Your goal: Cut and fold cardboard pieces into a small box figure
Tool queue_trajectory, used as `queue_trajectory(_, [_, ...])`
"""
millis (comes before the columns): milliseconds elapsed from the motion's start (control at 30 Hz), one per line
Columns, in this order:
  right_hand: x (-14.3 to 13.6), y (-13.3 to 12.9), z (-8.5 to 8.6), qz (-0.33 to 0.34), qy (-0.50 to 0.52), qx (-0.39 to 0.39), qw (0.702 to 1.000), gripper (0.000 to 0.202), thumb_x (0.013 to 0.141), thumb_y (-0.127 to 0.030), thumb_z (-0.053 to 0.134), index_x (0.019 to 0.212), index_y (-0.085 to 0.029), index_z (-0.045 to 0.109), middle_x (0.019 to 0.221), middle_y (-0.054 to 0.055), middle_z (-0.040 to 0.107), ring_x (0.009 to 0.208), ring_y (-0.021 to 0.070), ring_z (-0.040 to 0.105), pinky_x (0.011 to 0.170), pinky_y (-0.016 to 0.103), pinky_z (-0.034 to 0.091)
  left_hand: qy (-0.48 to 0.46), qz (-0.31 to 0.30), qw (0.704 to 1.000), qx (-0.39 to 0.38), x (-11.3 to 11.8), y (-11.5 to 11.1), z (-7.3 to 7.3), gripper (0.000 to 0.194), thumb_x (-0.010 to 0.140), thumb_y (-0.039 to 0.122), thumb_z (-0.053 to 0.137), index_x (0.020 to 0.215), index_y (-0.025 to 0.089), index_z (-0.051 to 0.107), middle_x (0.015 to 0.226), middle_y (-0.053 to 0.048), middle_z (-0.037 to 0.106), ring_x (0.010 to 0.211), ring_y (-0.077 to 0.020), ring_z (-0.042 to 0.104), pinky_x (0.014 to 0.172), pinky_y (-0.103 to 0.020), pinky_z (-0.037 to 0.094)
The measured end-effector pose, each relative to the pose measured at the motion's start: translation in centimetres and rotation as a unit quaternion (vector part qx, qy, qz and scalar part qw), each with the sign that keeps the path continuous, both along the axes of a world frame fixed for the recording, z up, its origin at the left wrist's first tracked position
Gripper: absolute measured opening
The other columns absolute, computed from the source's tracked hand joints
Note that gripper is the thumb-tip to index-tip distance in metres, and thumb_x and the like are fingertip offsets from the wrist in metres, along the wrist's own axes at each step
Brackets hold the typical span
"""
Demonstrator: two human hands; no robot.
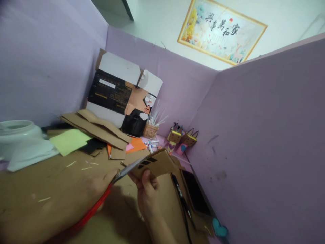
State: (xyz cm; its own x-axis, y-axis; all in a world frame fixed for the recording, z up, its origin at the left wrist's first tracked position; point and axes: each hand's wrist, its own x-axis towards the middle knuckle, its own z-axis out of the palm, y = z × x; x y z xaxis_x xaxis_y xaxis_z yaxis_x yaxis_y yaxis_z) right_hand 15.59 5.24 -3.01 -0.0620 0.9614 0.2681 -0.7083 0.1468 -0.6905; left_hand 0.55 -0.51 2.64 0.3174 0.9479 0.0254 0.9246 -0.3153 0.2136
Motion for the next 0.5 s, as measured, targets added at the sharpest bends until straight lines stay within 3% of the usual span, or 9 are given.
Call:
queue_trajectory(233, [-0.25,-0.02,0.09,0.013,-0.018,-0.008,1.000,0.025,0.064,-0.036,0.072,0.086,-0.024,0.066,0.086,0.001,0.072,0.084,0.0201,0.066,0.084,0.045,0.049,0.024,0.043,0.998,0.039,0.29,0.20,-0.45,0.034,0.075,0.005,0.029,0.100,0.017,0.049,0.075,-0.007,0.062,0.064,-0.0216,0.060,0.056,-0.032,0.043])
queue_trajectory(500, [-0.27,0.01,-0.06,-0.003,-0.021,-0.009,1.000,0.026,0.066,-0.034,0.071,0.090,-0.025,0.065,0.089,0.001,0.071,0.084,0.0203,0.066,0.082,0.046,0.050,0.006,0.016,1.000,-0.025,0.12,0.17,0.10,0.040,0.065,0.002,0.038,0.103,0.014,0.046,0.075,-0.008,0.066,0.064,-0.0205,0.062,0.053,-0.027,0.041])
